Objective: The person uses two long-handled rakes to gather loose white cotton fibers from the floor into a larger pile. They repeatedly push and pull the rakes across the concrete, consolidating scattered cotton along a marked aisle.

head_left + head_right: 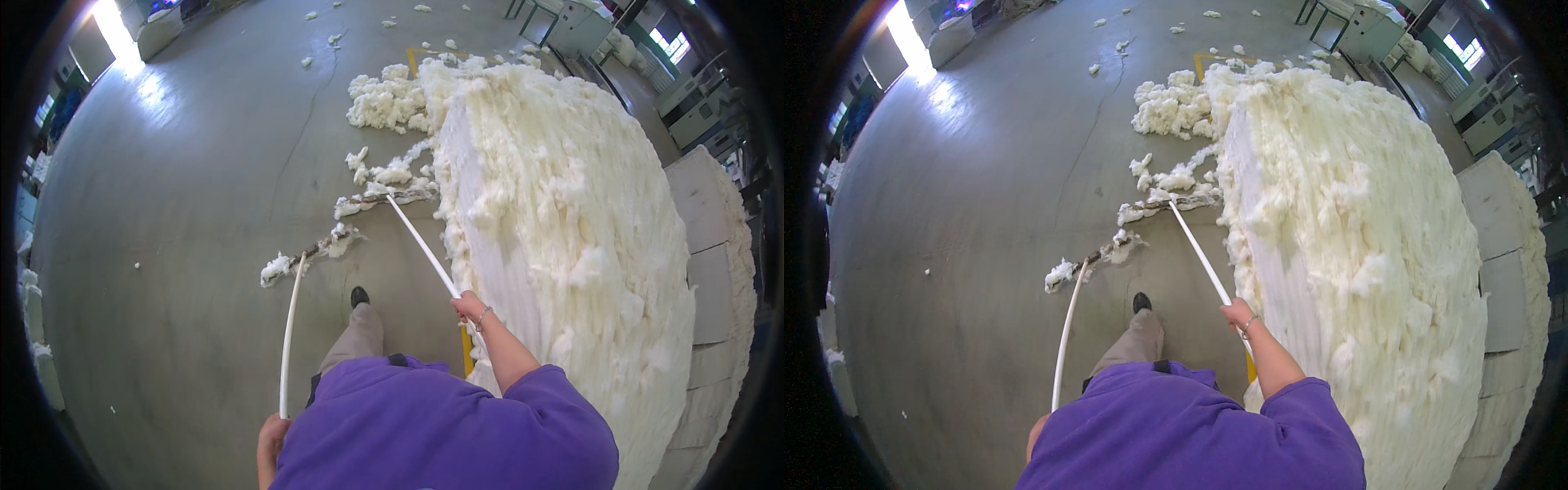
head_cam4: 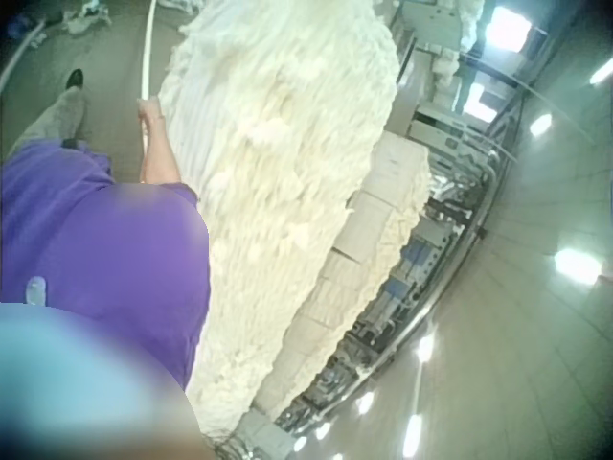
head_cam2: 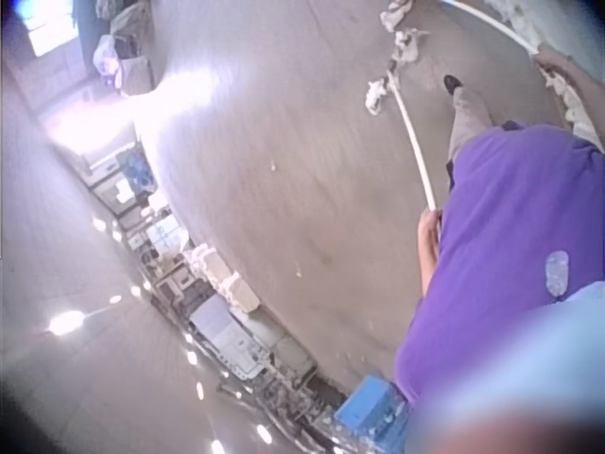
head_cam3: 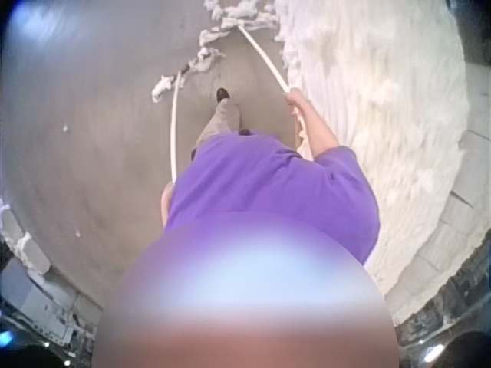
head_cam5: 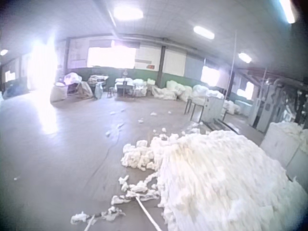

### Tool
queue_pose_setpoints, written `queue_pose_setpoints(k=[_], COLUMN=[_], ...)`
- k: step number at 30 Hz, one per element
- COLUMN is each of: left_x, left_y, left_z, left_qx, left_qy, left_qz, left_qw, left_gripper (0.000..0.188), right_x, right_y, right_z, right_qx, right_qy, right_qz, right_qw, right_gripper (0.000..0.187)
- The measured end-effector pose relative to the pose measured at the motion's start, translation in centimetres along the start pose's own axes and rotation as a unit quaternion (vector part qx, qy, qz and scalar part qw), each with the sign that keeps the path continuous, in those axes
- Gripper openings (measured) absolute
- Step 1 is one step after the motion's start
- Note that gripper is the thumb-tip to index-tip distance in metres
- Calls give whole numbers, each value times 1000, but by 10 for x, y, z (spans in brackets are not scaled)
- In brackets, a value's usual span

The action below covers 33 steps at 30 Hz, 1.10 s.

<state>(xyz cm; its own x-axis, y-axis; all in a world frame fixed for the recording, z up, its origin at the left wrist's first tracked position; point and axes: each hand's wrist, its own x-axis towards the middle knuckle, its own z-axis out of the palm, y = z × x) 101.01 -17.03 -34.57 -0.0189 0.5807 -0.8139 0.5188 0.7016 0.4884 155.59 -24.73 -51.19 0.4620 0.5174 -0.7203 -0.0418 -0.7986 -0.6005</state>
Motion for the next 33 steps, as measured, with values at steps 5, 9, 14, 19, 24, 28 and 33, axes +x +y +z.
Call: queue_pose_setpoints(k=[5,9,14,19,24,28,33], left_x=[114,179,259,334,423,488,568], left_y=[125,234,377,502,624,713,866], left_z=[9,15,62,104,118,131,134], left_qx=[111,231,252,311,390,349,431], left_qy=[-46,-53,-57,-47,-119,-90,-59], left_qz=[-40,-25,3,28,98,12,45], left_qw=[992,971,966,949,908,933,899], left_gripper=[12,13,12,15,18,20,16], right_x=[94,128,179,244,304,299,297], right_y=[-104,-164,-230,-293,-391,-454,-541], right_z=[-19,-33,-62,-88,-141,-188,-196], right_qx=[-40,-55,-69,-13,68,150,137], right_qy=[27,19,25,30,9,-22,16], right_qz=[2,24,23,52,70,108,128], right_qw=[999,998,997,998,995,983,982], right_gripper=[30,30,31,33,28,24,20])
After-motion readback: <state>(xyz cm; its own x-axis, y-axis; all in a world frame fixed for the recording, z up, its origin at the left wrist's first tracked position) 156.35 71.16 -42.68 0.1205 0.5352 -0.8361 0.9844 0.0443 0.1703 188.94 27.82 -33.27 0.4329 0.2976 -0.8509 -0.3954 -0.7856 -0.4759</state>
